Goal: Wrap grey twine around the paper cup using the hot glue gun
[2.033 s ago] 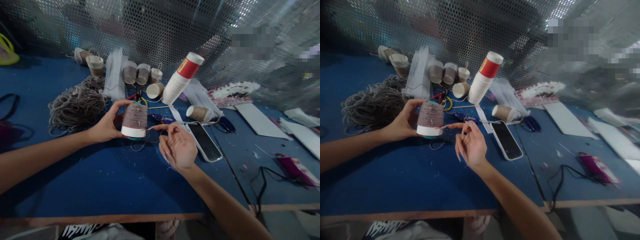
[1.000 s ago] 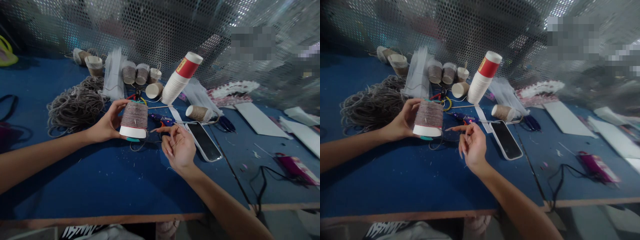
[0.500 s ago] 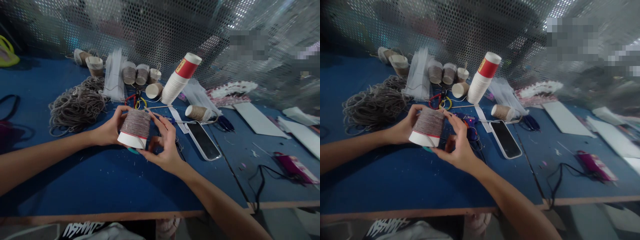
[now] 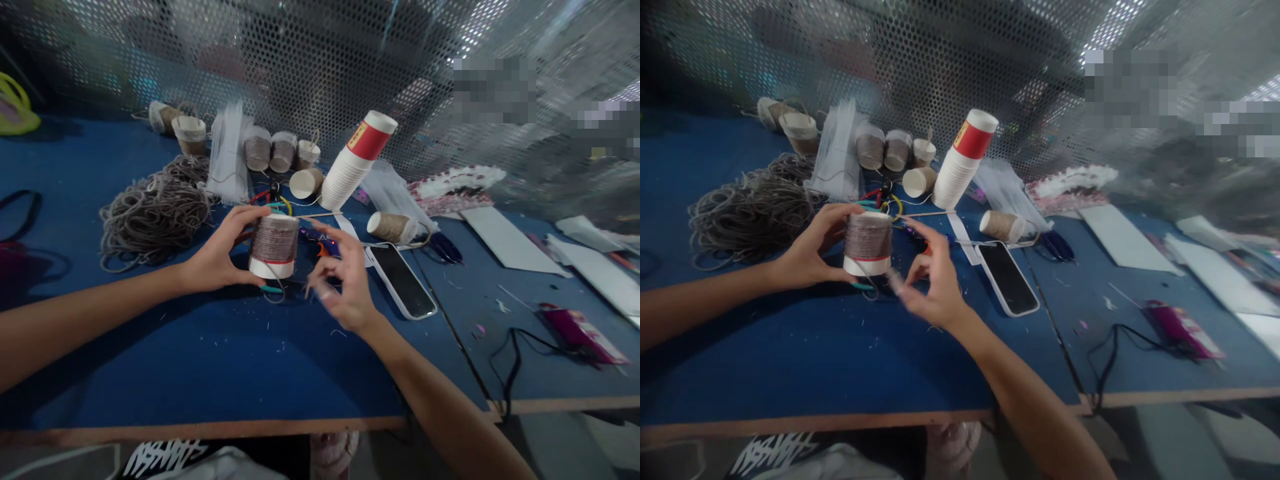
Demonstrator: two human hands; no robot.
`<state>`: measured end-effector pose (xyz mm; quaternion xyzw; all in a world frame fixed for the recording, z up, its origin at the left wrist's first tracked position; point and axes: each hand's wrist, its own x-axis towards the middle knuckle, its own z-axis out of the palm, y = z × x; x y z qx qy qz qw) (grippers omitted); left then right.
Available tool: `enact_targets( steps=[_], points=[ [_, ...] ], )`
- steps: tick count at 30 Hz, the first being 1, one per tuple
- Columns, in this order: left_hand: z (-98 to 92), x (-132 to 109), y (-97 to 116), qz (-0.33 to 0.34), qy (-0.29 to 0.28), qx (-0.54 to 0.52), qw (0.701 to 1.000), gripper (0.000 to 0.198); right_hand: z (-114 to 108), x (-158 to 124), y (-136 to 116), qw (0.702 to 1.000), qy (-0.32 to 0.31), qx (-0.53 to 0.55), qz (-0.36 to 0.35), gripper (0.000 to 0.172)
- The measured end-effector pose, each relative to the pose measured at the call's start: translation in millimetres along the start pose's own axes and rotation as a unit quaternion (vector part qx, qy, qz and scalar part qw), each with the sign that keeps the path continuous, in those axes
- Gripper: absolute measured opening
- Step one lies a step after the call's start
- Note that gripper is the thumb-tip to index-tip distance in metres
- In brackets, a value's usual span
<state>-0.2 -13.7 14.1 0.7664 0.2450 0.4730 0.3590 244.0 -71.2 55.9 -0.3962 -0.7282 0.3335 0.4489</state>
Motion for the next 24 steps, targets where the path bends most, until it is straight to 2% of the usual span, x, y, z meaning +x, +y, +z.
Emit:
enact_targets(
  steps=[2, 4, 7, 10, 13, 16, 18, 21, 24],
  points=[
    [1.2, -1, -5, 0.011, 0.048, 0.002, 0.999, 0.093, -9, 5, 4, 0.987, 0.135, -0.086, 0.021, 0.043],
    [2.6, -1, -10, 0.029, 0.089, -0.004, 0.996, 0.093, -16, 12, 10, 0.937, 0.227, -0.254, 0.081, 0.045],
    [3.8, -1, -12, 0.055, 0.103, -0.002, 0.993, 0.094, -19, 20, 17, 0.863, 0.172, -0.43, 0.201, 0.06],
    [2.9, 1, -7, 0.06, 0.083, 0.045, 0.994, 0.092, -18, 24, 18, 0.832, 0.088, -0.462, 0.295, 0.067],
    [1.2, 2, -2, 0.067, 0.078, 0.091, 0.991, 0.087, -17, 26, 15, 0.83, 0.042, -0.455, 0.32, 0.053],
    [0.7, 2, -1, 0.062, 0.093, 0.102, 0.988, 0.086, -21, 27, 15, 0.847, 0.037, -0.434, 0.304, 0.039],
    [1.2, 1, -3, 0.049, 0.105, 0.1, 0.988, 0.086, -24, 28, 16, 0.861, 0.058, -0.416, 0.288, 0.036],
    [2.9, 1, -7, 0.032, 0.126, 0.08, 0.988, 0.088, -28, 28, 19, 0.874, 0.124, -0.381, 0.276, 0.034],
    [4.2, 0, -11, 0.015, 0.138, 0.05, 0.989, 0.09, -28, 27, 17, 0.885, 0.183, -0.325, 0.279, 0.038]
  ],
)
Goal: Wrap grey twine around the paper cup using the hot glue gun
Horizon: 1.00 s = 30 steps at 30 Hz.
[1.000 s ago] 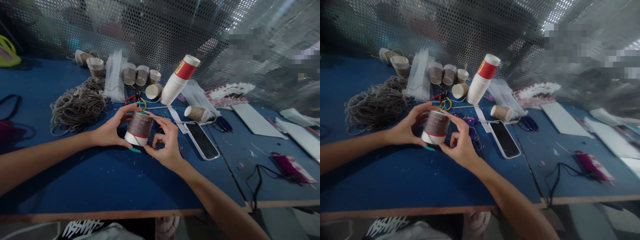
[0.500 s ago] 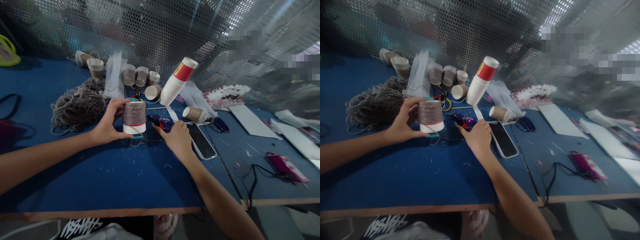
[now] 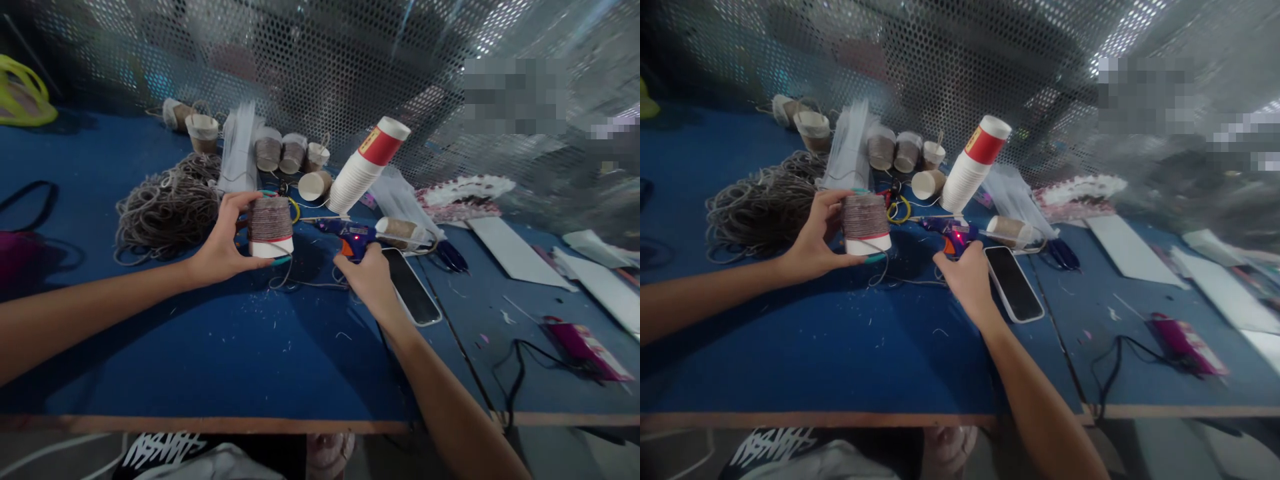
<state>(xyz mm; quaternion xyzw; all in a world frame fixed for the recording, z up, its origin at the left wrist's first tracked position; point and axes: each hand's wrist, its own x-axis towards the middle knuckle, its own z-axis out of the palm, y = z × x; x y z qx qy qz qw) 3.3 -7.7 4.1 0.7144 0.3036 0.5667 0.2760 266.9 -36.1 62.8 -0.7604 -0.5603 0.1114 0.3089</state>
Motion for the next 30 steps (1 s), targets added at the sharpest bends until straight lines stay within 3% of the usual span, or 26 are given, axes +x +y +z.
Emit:
enact_targets(
  steps=[5, 14, 30],
  points=[
    [-0.6, 0, -3, -0.004, 0.011, 0.011, 1.0, 0.089, -5, -14, -7, 0.99, 0.042, 0.099, -0.093, 0.046],
    [-1.5, 1, -7, -0.005, 0.014, 0.009, 1.0, 0.094, 6, -36, -7, 0.959, 0.105, 0.087, -0.248, 0.029],
    [-1.3, 0, -7, -0.016, 0.01, 0.011, 1.0, 0.094, 8, -38, -6, 0.947, 0.105, 0.069, -0.297, 0.026]
  ],
)
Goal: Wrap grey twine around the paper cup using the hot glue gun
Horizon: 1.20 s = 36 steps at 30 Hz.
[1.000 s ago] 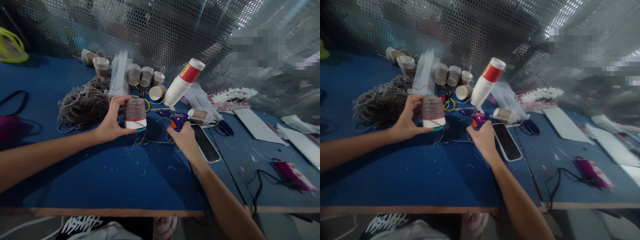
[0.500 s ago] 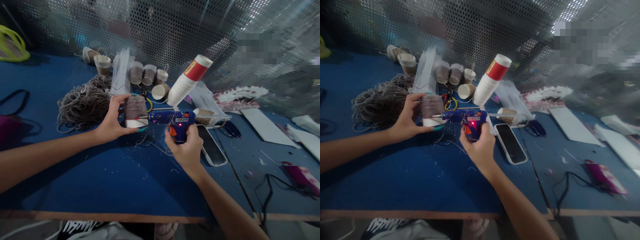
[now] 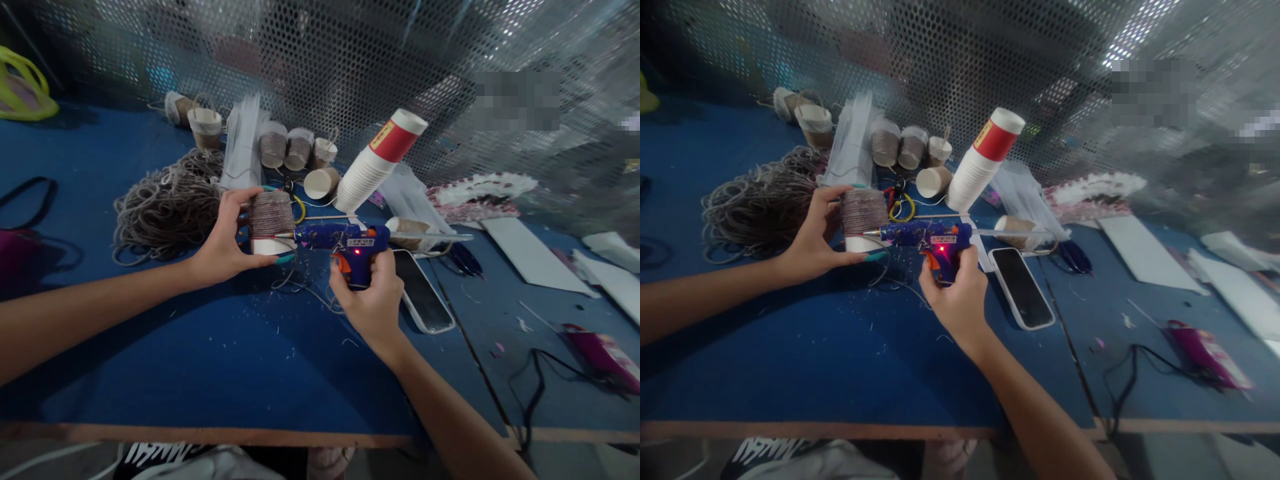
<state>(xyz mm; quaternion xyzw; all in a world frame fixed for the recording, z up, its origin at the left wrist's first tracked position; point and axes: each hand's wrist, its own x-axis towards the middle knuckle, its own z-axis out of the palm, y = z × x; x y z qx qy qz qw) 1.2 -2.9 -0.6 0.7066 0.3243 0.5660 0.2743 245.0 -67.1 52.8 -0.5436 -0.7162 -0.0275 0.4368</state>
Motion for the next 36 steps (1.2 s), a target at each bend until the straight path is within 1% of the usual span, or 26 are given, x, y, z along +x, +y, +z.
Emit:
enact_targets(
  steps=[8, 18, 25, 32, 36],
  points=[
    [0.0, 0.2, 0.6, -0.018, -0.003, -0.009, 1.0, 0.093, -0.3, -0.5, -0.5, 1.0, 0.001, 0.007, -0.008, 0.026],
    [0.6, -0.5, 0.8, -0.03, -0.016, -0.028, 0.999, 0.093, -2.8, -0.5, -3.0, 1.0, 0.011, -0.01, -0.01, 0.023],
    [2.6, -0.1, -3.3, 0.002, -0.019, -0.041, 0.999, 0.09, -4.5, 0.4, -4.3, 1.0, 0.011, -0.009, 0.001, 0.023],
    [3.2, 0.4, -4.1, 0.006, -0.022, -0.044, 0.999, 0.089, -4.2, -0.8, -3.1, 1.0, 0.011, -0.007, 0.021, 0.023],
    [3.4, -0.4, -4.6, -0.003, -0.016, -0.048, 0.999, 0.085, -4.5, 0.1, -3.5, 1.0, 0.012, 0.0, 0.025, 0.021]
  ],
)
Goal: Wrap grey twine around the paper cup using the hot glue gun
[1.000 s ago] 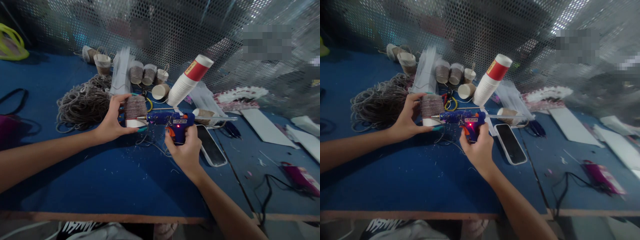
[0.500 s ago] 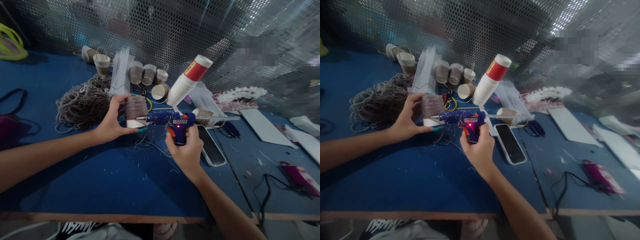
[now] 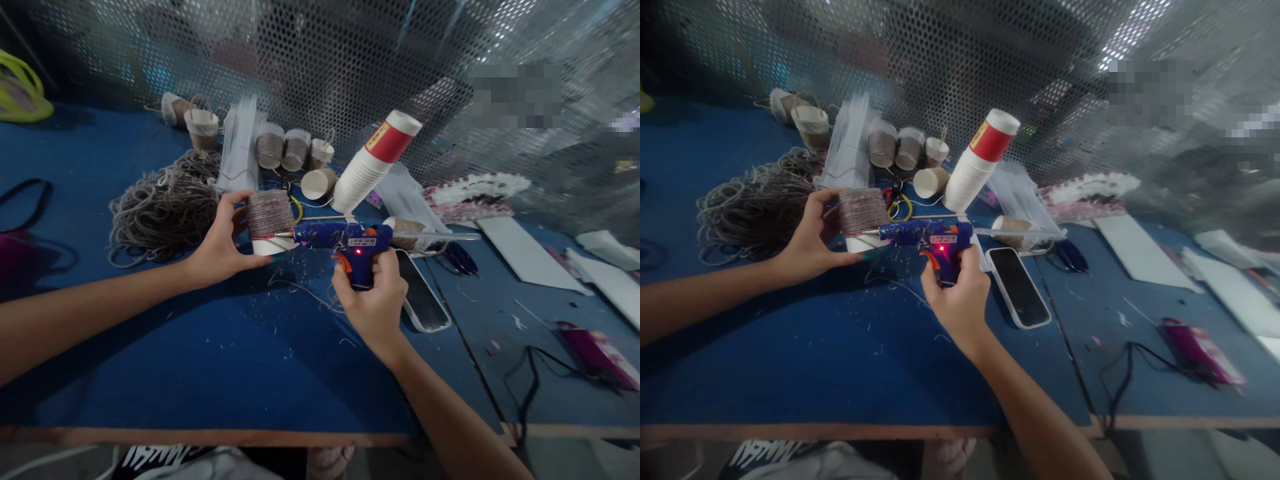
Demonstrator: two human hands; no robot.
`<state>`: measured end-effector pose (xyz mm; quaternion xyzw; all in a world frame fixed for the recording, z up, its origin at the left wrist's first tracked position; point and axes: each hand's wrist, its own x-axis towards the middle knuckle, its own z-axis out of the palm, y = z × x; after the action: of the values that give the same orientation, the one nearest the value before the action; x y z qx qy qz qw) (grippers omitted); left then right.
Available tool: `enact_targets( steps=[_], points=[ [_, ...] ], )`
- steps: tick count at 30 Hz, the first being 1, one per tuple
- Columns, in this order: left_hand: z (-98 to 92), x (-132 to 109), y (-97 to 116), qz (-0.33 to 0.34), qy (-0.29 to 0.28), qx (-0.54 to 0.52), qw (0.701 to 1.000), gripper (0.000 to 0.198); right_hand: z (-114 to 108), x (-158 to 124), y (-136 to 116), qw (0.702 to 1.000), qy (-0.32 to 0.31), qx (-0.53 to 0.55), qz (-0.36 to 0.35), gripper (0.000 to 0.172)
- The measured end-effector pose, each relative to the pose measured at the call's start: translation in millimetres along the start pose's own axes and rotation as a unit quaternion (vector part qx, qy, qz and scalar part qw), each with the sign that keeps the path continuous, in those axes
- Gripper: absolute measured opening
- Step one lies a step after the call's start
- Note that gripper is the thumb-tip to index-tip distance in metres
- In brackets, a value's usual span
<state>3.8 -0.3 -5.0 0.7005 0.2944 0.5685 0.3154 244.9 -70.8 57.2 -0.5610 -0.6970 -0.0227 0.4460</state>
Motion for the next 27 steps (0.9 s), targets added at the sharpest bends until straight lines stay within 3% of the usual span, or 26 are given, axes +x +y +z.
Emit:
enact_targets(
  steps=[27],
  points=[
    [-1.0, 0.0, -0.9, 0.013, 0.003, -0.012, 1.0, 0.083, -3.6, 3.2, 2.9, 0.999, 0.016, 0.016, 0.026, 0.02]
  ],
)
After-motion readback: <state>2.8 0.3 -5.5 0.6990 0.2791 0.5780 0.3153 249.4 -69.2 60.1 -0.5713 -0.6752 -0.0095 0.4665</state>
